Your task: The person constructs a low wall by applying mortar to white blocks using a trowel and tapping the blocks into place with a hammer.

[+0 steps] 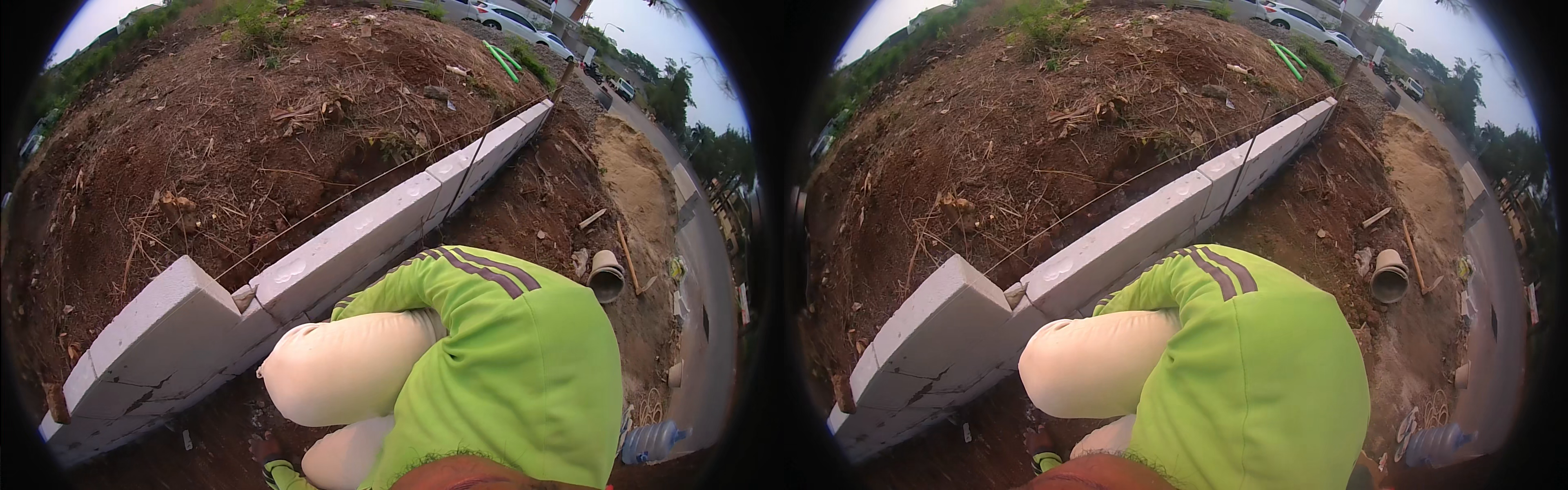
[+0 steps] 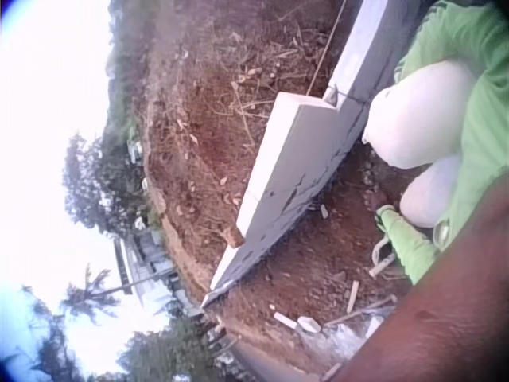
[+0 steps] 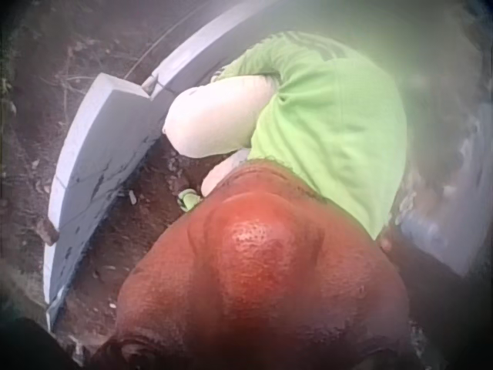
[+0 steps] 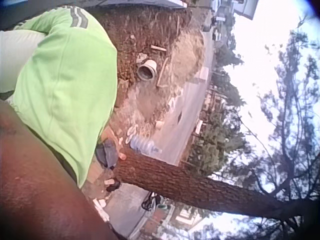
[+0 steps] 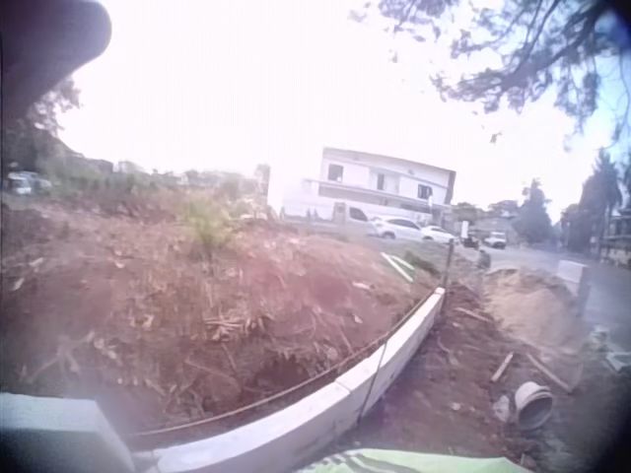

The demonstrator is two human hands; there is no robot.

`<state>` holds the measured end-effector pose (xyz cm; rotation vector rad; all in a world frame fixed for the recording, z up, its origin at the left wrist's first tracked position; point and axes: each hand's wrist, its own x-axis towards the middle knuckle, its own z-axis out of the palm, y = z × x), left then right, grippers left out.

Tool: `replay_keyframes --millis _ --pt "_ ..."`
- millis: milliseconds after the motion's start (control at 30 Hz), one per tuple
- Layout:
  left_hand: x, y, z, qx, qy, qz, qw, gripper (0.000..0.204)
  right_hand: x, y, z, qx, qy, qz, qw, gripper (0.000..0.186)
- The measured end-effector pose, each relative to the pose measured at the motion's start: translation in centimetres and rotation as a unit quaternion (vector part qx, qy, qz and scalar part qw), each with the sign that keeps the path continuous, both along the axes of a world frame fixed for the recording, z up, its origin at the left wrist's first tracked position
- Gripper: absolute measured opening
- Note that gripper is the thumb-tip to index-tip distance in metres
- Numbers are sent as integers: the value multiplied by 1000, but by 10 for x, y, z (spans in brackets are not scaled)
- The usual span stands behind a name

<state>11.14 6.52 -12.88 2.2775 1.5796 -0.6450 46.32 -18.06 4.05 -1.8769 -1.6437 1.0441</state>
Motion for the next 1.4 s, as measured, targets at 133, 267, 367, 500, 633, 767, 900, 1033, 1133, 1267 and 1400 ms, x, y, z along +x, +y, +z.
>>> replay_keyframes --millis 133,267,367,500,633,767,900,1033,1133,1267,1400 --pt "16 6 8 -30 -22 1 999 79 35 -4 -30 25 -4 -8 1000 36" --pt "-38 35 -9 -140 -64 42 987 83 44 -9 10 98 -22 -26 995 27" --pt "-22 36 55 -169 -350 132 912 67 56 -35 23 125 -56 -99 986 26" --pt "53 40 206 -124 -473 263 831 72 81 -81 41 143 62 -203 967 26" --pt "107 13 315 -183 -666 292 662 92 86 -86 38 214 99 -231 944 19" --pt "166 23 328 -254 -690 329 593 143 96 -64 24 196 177 -219 939 16" --pt "224 23 350 -155 -714 407 548 144 83 -27 31 200 335 -272 880 16" --pt "242 30 345 -155 -732 392 535 133 62 22 24 345 372 -257 822 26" --pt "247 40 339 -100 -730 408 539 129 59 40 33 301 400 -265 824 30" --pt "245 38 339 -68 -728 404 550 131 51 42 39 301 445 -297 790 31" --pt "246 39 333 -71 -742 381 547 138 42 43 43 291 474 -321 766 30"
